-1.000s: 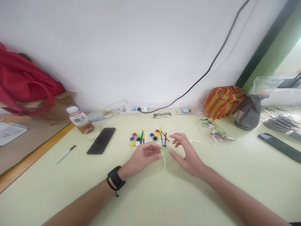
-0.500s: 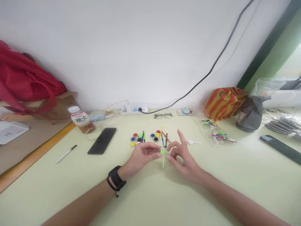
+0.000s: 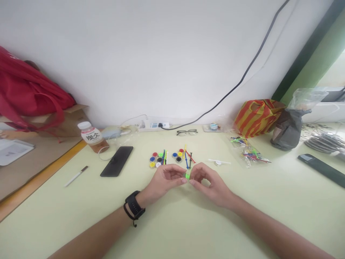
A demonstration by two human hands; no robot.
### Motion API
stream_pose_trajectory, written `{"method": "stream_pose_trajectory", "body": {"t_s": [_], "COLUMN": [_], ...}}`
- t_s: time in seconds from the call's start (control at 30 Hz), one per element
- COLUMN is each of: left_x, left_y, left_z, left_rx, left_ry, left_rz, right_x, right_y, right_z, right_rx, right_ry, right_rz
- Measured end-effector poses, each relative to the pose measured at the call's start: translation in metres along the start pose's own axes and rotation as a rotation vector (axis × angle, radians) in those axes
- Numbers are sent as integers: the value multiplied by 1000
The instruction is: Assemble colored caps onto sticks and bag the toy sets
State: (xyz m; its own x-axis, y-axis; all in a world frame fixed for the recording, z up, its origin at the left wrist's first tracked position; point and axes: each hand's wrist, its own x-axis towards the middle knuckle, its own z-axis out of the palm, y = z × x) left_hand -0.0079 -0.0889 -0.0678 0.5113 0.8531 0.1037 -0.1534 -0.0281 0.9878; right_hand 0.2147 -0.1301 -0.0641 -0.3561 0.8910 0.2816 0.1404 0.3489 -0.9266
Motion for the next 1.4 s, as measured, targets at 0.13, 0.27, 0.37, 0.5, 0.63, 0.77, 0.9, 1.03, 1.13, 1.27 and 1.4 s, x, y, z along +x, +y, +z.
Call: {"method": "stream_pose_trajectory", "body": {"t_s": [0.13, 0.27, 0.37, 0.5, 0.63, 0.77, 0.9, 1.03, 1.13, 1.27, 1.4], "left_x": [1, 1, 1, 1, 2, 3, 3, 2, 2, 1, 0], "left_y": [0, 0, 0, -1, -2, -3, -3, -2, -2, -2, 0], "left_z": [1, 1, 0, -2, -3, -3, -3, -2, -2, 0, 0], "left_rx": [-13, -39, -53, -48, -26, -15, -8, 4, -2, -5, -21], "left_ry": [-34, -27, 1, 26, 40, 71, 100, 85, 51, 16, 14], "left_rz": [25, 30, 16, 7, 25, 34, 15, 10, 4, 10, 0], "right_x": [1, 1, 1, 0, -1, 1, 4, 4, 3, 2, 2], "right_y": [1, 2, 2, 4, 6, 7, 7, 4, 3, 6, 7], "right_z": [1, -1, -2, -2, 1, -4, -10, -6, -1, 1, -1], "right_rx": [-51, -69, -42, 24, 98, 119, 180, 110, 32, -18, -55], "right_ry": [-14, -13, 11, 14, 51, -33, -24, 48, 42, 6, -11], "right_rz": [-3, -4, 12, 67, 86, 93, 105, 90, 39, 25, 14]}}
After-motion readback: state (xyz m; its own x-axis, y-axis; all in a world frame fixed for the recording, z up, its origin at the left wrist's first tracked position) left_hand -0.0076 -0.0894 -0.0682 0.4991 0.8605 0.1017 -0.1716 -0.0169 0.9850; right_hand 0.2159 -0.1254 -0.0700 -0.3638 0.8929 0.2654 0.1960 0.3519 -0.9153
